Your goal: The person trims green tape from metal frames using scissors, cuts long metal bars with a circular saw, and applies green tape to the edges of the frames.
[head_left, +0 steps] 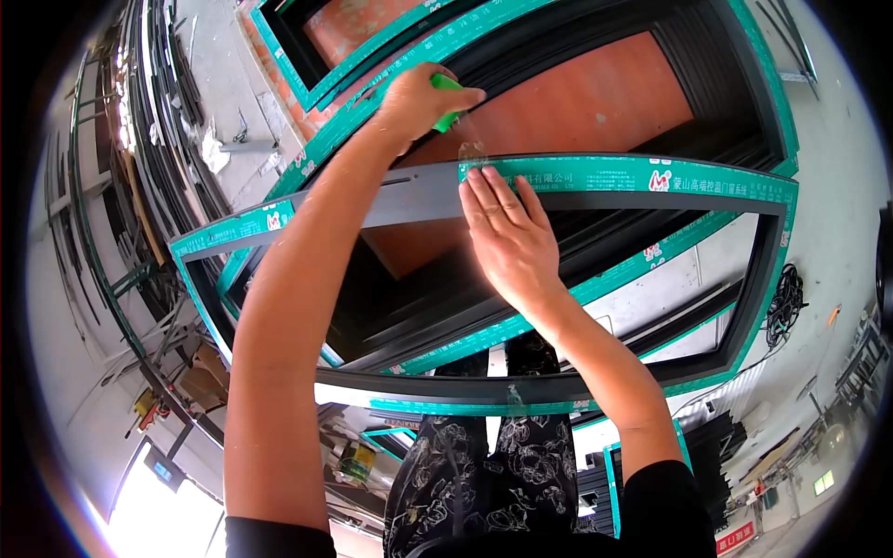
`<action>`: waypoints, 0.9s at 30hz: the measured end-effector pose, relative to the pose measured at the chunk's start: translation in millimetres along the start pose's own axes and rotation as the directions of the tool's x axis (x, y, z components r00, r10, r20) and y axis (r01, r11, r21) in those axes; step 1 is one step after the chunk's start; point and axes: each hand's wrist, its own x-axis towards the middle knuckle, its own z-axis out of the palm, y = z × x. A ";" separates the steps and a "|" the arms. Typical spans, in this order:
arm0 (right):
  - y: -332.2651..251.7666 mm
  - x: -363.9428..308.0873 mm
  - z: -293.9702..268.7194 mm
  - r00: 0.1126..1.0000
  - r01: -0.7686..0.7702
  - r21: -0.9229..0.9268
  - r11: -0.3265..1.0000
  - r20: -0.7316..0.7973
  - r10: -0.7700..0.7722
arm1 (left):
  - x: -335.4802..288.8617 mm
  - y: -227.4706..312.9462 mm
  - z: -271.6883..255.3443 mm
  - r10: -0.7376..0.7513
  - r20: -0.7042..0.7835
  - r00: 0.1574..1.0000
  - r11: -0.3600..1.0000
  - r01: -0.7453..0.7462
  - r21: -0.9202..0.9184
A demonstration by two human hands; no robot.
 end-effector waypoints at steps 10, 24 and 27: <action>-20.9 -52.9 -31.8 0.520 -0.398 0.587 -0.705 0.778 0.354 | -156.3 -11.9 63.2 0.457 -0.005 0.889 0.814 -0.416 0.405; 47.3 -19.6 127.3 0.644 0.170 0.056 -0.984 0.750 0.154 | -30.4 -42.5 24.0 0.436 0.069 0.897 0.830 -0.431 0.355; 120.1 23.6 169.9 0.693 -0.039 0.005 -0.999 0.721 -0.024 | 10.6 -21.0 47.8 0.395 0.216 0.893 0.825 -0.448 0.344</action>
